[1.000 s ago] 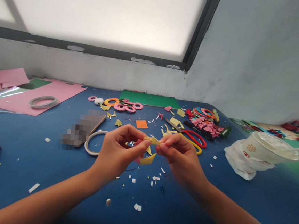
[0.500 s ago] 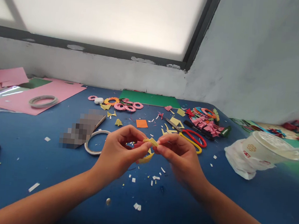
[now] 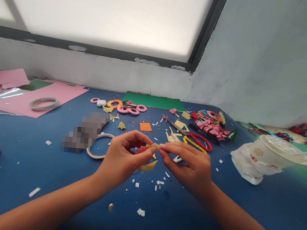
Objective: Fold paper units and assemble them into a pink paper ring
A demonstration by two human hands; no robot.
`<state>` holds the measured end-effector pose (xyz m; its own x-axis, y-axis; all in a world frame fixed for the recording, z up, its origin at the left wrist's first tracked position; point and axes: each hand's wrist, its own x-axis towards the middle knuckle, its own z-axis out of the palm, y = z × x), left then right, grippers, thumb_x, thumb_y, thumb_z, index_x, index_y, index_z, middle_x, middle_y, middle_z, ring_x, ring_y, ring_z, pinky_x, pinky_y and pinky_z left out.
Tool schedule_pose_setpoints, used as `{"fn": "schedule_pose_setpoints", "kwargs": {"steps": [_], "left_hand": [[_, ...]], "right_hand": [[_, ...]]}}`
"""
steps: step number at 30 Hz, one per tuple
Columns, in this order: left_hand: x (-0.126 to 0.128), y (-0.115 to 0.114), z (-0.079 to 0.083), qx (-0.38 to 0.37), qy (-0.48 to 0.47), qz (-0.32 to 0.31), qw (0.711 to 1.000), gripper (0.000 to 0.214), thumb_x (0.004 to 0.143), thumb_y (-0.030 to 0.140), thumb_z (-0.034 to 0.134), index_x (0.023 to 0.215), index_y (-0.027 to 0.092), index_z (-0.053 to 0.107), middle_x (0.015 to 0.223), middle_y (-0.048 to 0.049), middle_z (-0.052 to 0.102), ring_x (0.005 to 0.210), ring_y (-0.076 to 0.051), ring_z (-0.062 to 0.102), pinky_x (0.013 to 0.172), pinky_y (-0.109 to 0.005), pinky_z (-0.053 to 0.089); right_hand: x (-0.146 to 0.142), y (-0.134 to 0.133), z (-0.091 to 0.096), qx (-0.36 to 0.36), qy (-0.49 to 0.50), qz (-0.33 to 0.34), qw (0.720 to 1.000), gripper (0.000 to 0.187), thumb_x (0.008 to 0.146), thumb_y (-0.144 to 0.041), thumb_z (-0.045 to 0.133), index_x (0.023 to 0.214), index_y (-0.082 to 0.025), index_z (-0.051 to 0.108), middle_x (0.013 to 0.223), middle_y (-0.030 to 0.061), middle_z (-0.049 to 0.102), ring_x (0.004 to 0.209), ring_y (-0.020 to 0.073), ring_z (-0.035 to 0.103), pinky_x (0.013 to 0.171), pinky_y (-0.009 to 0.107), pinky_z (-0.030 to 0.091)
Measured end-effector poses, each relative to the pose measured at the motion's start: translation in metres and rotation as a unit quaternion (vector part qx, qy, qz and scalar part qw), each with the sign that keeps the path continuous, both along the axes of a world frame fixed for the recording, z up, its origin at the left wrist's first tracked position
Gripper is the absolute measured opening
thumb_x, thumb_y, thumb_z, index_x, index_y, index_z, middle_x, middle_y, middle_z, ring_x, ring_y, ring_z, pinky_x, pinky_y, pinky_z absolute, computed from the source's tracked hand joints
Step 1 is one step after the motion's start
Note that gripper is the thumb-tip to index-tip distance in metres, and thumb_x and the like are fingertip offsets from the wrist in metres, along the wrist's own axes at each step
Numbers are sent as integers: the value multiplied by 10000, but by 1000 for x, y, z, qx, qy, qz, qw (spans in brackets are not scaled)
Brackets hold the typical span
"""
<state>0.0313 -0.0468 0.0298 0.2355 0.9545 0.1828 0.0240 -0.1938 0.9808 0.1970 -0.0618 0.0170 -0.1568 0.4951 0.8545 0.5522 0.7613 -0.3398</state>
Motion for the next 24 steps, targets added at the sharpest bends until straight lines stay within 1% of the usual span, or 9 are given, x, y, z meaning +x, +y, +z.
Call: {"fn": "schedule_pose_setpoints", "kwargs": {"steps": [3, 7, 13, 15, 17, 21, 24], "left_hand": [[0, -1, 1, -5, 7, 0, 1000, 163, 676, 274, 706, 733, 165, 599, 620, 25, 592, 494, -92, 570, 376, -148, 499], [1, -1, 2, 3, -4, -8, 1000, 162, 668, 267, 714, 725, 161, 605, 598, 31, 583, 480, -93, 574, 388, -159, 519], [1, -1, 3, -9, -15, -12, 1000, 154, 669, 253, 718, 729, 157, 613, 567, 35, 572, 472, -100, 583, 376, -161, 515], [1, -1, 4, -14, -19, -23, 999, 157, 674, 261, 718, 737, 160, 616, 568, 35, 575, 467, -105, 588, 367, -168, 515], [1, -1, 4, -16, -21, -29, 999, 160, 678, 269, 719, 738, 161, 618, 565, 35, 576, 458, -105, 587, 358, -166, 509], [1, 0, 3, -14, -22, -21, 999, 170, 674, 280, 726, 736, 162, 620, 559, 38, 569, 454, -98, 583, 362, -155, 505], [2, 0, 3, -10, -25, -20, 999, 171, 669, 279, 731, 721, 163, 616, 555, 42, 562, 445, -95, 574, 361, -166, 512]], "right_hand": [[0, -1, -1, 14, 8, -6, 1000, 191, 753, -118, 619, 863, -263, 677, 756, 1, 712, 642, 152, 672, 615, 267, 582], [0, -2, -1, 31, 14, -12, 999, 201, 748, -110, 629, 863, -268, 674, 760, -6, 714, 630, 144, 670, 610, 256, 583], [3, 1, -2, 73, -30, -21, 997, 219, 745, -107, 635, 904, -253, 674, 781, 6, 718, 641, 144, 674, 619, 244, 583], [3, 1, -3, 64, -24, -22, 997, 211, 760, -119, 621, 903, -265, 673, 781, -2, 717, 645, 145, 673, 623, 254, 582], [2, 1, -3, 39, -5, -18, 999, 184, 775, -131, 607, 878, -268, 675, 771, -7, 714, 649, 146, 671, 629, 260, 579], [0, -1, -2, -14, 28, 1, 1000, 136, 793, -150, 592, 828, -252, 675, 757, -2, 708, 656, 148, 664, 636, 270, 568], [-1, -2, -1, -25, 37, -2, 999, 129, 794, -145, 592, 804, -250, 666, 736, -8, 700, 641, 141, 652, 619, 262, 557]]}}
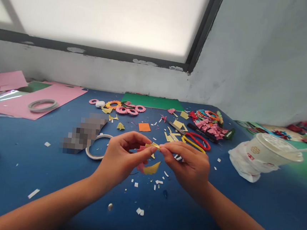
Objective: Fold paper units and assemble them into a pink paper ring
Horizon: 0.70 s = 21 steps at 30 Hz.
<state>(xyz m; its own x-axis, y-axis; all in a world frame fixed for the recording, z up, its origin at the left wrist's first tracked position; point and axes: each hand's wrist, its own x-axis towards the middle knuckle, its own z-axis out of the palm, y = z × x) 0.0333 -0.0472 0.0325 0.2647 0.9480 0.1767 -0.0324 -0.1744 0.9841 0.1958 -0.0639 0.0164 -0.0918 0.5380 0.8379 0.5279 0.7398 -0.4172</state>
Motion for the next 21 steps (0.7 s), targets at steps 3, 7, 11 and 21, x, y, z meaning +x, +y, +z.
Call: {"fn": "schedule_pose_setpoints", "kwargs": {"steps": [3, 7, 11, 21], "left_hand": [[0, 0, 0, 9, -1, 11, 1000, 164, 673, 275, 728, 711, 162, 615, 558, 43, 564, 453, -94, 580, 374, -163, 513], [-1, 0, 0, 21, -1, 26, 999, 153, 673, 264, 730, 705, 163, 620, 559, 43, 577, 452, -80, 579, 390, -138, 501], [0, 1, 0, 22, 5, 21, 1000, 128, 673, 249, 730, 730, 169, 648, 565, 43, 596, 439, -69, 565, 391, -133, 493], [-2, 2, 2, -1, -21, -19, 1000, 91, 704, 245, 714, 780, 196, 723, 598, 9, 675, 508, -80, 605, 475, -136, 512]], "right_hand": [[0, 0, 0, -8, 10, -1, 1000, 131, 794, -137, 594, 792, -253, 656, 722, -16, 690, 637, 133, 642, 610, 253, 546], [-1, 0, -2, -24, 24, 14, 999, 132, 794, -136, 597, 811, -254, 654, 739, -20, 686, 668, 130, 642, 630, 251, 535], [-1, 0, -5, -45, 36, 36, 998, 137, 795, -130, 595, 824, -247, 660, 753, -17, 686, 671, 125, 637, 634, 244, 528], [-3, -3, 1, -206, 174, 93, 958, 72, 768, -206, 624, 791, -210, 693, 707, -4, 697, 624, 118, 654, 551, 203, 542]]}}
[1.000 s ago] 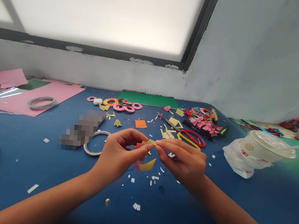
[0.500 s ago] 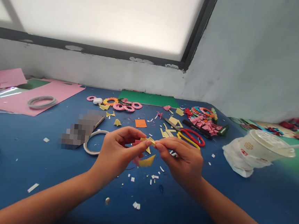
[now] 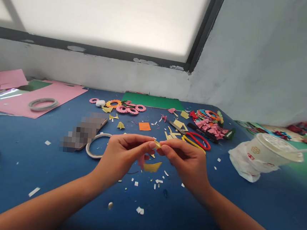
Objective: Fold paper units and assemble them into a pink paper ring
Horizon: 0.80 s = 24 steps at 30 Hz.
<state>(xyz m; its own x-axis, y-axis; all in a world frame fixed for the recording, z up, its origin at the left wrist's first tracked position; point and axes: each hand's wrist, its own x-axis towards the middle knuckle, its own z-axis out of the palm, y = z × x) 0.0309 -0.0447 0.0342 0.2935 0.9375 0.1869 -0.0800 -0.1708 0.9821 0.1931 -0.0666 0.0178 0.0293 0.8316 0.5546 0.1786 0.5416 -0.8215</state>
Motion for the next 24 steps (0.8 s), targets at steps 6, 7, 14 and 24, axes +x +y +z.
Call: {"fn": "schedule_pose_setpoints", "kwargs": {"steps": [6, 7, 14, 24], "left_hand": [[-1, -2, 2, 46, 8, 28, 999, 83, 692, 191, 721, 769, 220, 732, 572, 33, 681, 484, -61, 602, 487, -112, 521], [0, -3, 3, 57, 10, 36, 998, 85, 687, 178, 723, 760, 221, 733, 576, 36, 684, 475, -54, 595, 477, -104, 515], [-1, 1, 0, 117, 44, 43, 991, 116, 677, 157, 720, 761, 236, 735, 592, 43, 698, 444, -45, 589, 452, -87, 504], [1, 0, 1, 74, 29, 28, 996, 87, 701, 171, 703, 758, 228, 734, 565, 33, 689, 426, -60, 592, 459, -117, 517]], "right_hand": [[1, 0, 2, -49, 47, 43, 997, 122, 718, -174, 672, 814, -242, 707, 741, -19, 710, 670, 124, 676, 611, 203, 568], [1, 1, 2, -57, 52, 53, 996, 138, 709, -169, 682, 818, -249, 709, 750, -22, 713, 685, 127, 680, 625, 205, 571], [7, 1, 5, -97, 41, 69, 992, 151, 701, -171, 700, 807, -275, 723, 735, -30, 728, 690, 139, 692, 640, 214, 582], [4, -2, 3, 61, -88, -28, 994, 201, 699, -115, 687, 866, -221, 716, 767, -12, 726, 636, 110, 667, 594, 185, 564]]}}
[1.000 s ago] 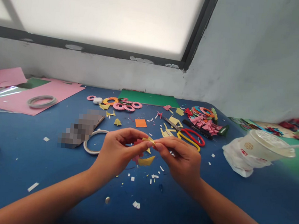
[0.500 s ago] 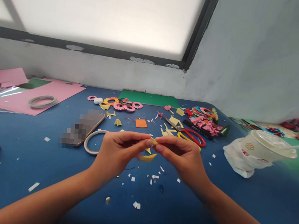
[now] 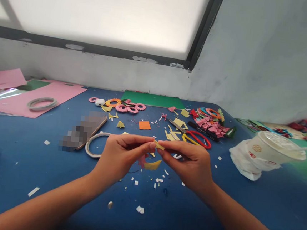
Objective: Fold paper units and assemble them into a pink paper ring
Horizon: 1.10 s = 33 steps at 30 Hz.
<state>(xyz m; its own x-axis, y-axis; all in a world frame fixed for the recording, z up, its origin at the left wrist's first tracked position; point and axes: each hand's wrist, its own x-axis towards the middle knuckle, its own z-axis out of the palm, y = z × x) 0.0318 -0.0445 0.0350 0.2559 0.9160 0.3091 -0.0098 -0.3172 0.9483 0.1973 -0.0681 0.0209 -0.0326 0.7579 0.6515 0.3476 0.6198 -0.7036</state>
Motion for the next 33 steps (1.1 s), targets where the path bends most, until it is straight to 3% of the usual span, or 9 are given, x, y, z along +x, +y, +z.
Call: {"fn": "schedule_pose_setpoints", "kwargs": {"steps": [6, 14, 18, 22, 28, 33], "left_hand": [[4, -6, 1, -3, -8, 22, 1000, 96, 663, 151, 727, 732, 217, 730, 559, 41, 683, 461, -75, 619, 448, -105, 525], [4, -9, -4, -21, -4, 31, 999, 87, 642, 159, 724, 722, 192, 719, 648, 10, 706, 548, -147, 667, 504, -208, 587], [1, -8, -5, 40, 27, 49, 998, 76, 665, 162, 709, 728, 205, 714, 631, 26, 692, 544, -129, 655, 527, -210, 589], [0, -8, -6, 101, 47, 51, 993, 97, 671, 129, 699, 740, 198, 707, 664, 19, 703, 566, -123, 661, 557, -200, 594], [1, -8, -6, 158, 34, -12, 987, 160, 703, 114, 682, 846, 181, 707, 847, -34, 713, 732, -141, 674, 653, -210, 595], [1, -6, -4, 222, 71, 8, 972, 150, 764, 99, 611, 830, 185, 715, 862, -40, 678, 731, -113, 647, 591, -166, 566]], "right_hand": [[-5, 3, -6, -42, 89, 38, 994, 148, 705, -110, 662, 790, -227, 689, 718, -27, 694, 640, 102, 648, 576, 187, 550], [-4, 4, -12, -77, 137, 98, 983, 135, 722, -117, 648, 771, -243, 661, 729, -43, 654, 692, 93, 622, 630, 207, 542], [-3, 4, -7, -89, 116, 129, 981, 131, 737, -165, 662, 847, -237, 663, 805, -16, 672, 746, 114, 635, 664, 232, 551], [-2, 6, -6, -92, 97, 74, 988, 65, 743, -216, 665, 808, -217, 659, 735, -8, 667, 671, 122, 636, 601, 233, 553], [0, 7, -9, -2, 72, -3, 997, 47, 737, -192, 667, 739, -219, 628, 710, -14, 636, 671, 122, 609, 631, 250, 530], [1, 0, -4, -15, 9, 48, 999, 212, 789, -148, 583, 951, -246, 678, 831, 5, 712, 748, 141, 661, 686, 271, 549]]}}
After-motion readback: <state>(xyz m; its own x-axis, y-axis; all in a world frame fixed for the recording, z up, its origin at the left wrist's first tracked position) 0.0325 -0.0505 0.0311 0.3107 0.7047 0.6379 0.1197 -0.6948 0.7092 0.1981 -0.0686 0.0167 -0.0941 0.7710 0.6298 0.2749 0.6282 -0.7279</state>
